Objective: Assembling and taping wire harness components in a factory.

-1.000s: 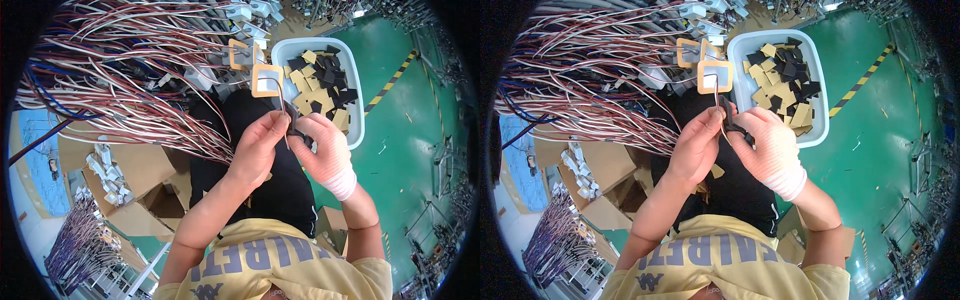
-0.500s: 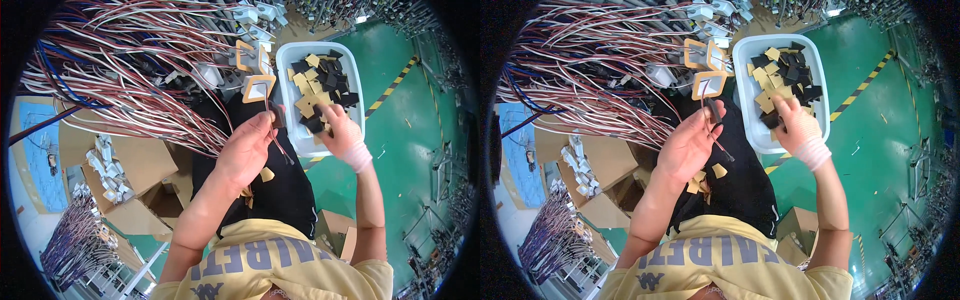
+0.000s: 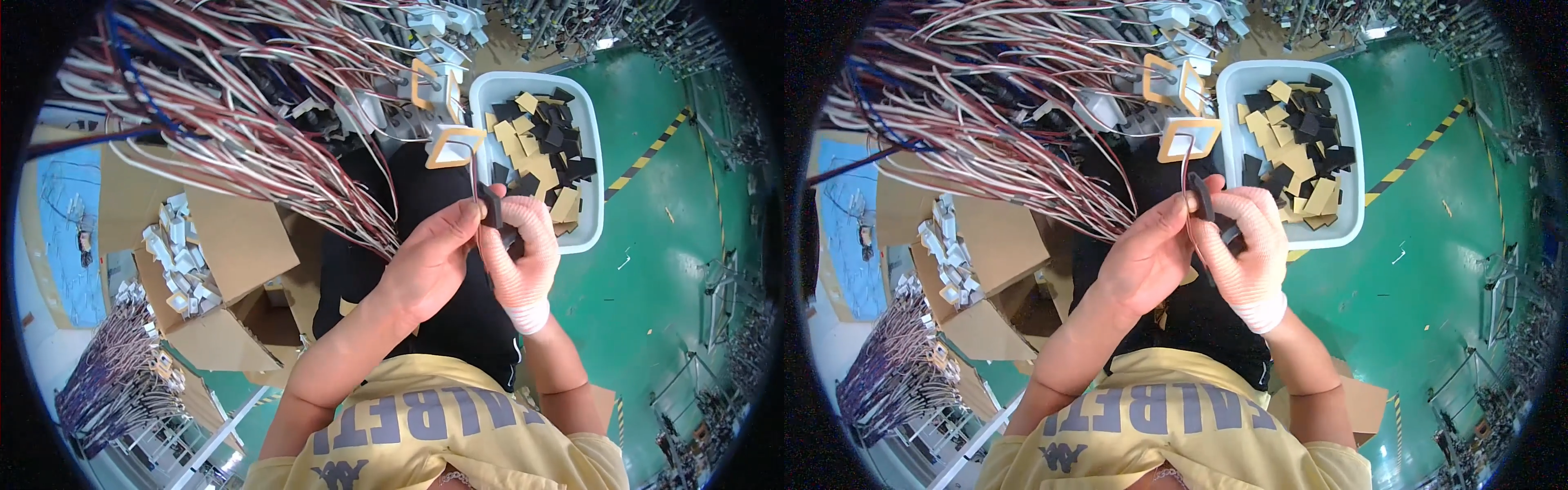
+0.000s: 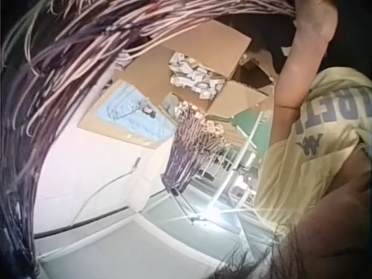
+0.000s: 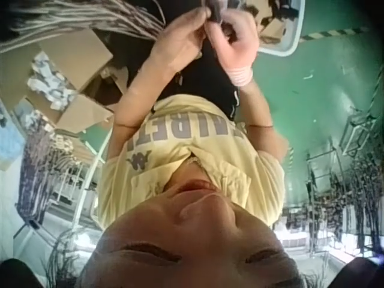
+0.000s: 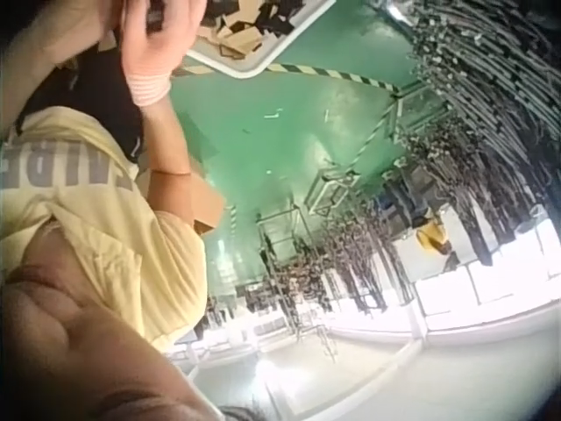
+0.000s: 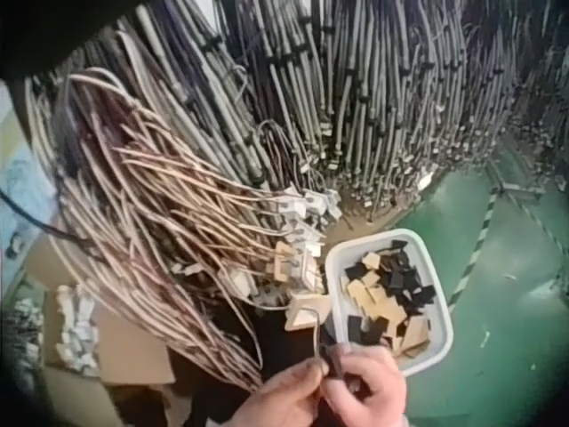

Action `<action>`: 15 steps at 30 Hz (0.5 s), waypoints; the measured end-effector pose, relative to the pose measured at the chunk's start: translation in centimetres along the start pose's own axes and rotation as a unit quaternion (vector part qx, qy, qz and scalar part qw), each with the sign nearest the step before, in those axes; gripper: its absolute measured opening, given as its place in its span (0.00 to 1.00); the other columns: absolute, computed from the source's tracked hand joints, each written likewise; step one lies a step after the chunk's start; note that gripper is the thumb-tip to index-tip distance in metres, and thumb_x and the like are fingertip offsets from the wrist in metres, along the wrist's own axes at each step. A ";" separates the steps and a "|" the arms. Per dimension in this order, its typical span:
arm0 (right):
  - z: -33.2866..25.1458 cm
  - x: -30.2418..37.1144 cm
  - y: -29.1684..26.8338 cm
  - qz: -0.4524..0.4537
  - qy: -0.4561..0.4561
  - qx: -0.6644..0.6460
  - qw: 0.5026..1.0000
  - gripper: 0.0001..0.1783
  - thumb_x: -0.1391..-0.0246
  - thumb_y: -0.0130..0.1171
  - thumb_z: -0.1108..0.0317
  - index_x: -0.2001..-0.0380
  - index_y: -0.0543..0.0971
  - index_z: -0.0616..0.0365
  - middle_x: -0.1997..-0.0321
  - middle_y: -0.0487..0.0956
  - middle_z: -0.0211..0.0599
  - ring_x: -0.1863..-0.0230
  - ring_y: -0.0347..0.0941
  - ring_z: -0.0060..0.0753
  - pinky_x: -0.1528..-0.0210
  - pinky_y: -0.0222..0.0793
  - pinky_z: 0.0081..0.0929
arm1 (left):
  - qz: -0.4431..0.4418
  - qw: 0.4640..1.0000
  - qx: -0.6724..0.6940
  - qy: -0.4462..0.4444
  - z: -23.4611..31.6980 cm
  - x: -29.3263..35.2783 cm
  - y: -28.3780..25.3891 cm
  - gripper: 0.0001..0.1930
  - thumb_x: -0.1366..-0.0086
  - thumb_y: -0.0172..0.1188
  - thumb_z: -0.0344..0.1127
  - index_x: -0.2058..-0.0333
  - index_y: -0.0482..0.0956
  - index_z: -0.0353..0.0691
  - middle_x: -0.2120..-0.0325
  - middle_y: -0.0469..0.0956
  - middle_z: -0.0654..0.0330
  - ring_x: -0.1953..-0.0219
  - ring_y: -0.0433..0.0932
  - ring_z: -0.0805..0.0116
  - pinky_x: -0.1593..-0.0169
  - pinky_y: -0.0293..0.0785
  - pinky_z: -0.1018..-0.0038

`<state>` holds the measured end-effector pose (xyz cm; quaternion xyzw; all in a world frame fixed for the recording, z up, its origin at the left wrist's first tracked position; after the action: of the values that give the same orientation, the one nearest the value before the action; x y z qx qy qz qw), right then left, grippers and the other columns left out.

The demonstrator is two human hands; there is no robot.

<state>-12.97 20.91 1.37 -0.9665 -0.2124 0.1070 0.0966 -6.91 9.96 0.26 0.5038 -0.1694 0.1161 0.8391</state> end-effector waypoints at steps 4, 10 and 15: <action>-0.6 1.1 0.3 0.023 -0.021 -0.036 0.999 0.06 0.51 0.59 0.80 0.67 0.77 0.62 0.66 0.73 0.33 0.67 0.66 0.21 0.63 0.62 0.19 | -0.017 1.000 0.017 -0.013 0.1 1.5 0.9 0.21 0.31 0.50 0.40 0.44 0.68 0.35 0.41 0.67 0.62 0.43 0.66 0.72 0.39 0.59 0.71; -2.6 2.3 -0.9 -0.110 0.217 -0.287 0.926 0.03 0.48 0.58 0.73 0.73 0.76 0.60 0.71 0.72 0.27 0.72 0.66 0.17 0.66 0.61 0.16 | -0.039 0.998 0.014 -0.046 0.1 6.0 0.6 0.22 0.32 0.52 0.40 0.43 0.68 0.38 0.38 0.62 0.61 0.37 0.60 0.71 0.35 0.53 0.71; -3.6 2.4 -3.6 -0.087 0.232 -0.188 0.950 0.05 0.49 0.58 0.75 0.77 0.74 0.58 0.73 0.71 0.20 0.70 0.62 0.13 0.65 0.57 0.14 | -0.057 0.995 0.082 0.020 1.6 9.4 -2.1 0.13 0.32 0.52 0.39 0.53 0.75 0.41 0.40 0.65 0.58 0.39 0.64 0.65 0.40 0.62 0.69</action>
<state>-11.37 24.60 5.27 -0.9431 -0.2833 -0.1711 -0.0312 2.18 7.82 2.99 0.5775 -0.1136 0.0910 0.8033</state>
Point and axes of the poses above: each hand's wrist, its own x-axis away from the middle knuckle, its own y-axis out of the palm, z = x × y, the point moved 3 cm from there along -x, towards the middle knuckle
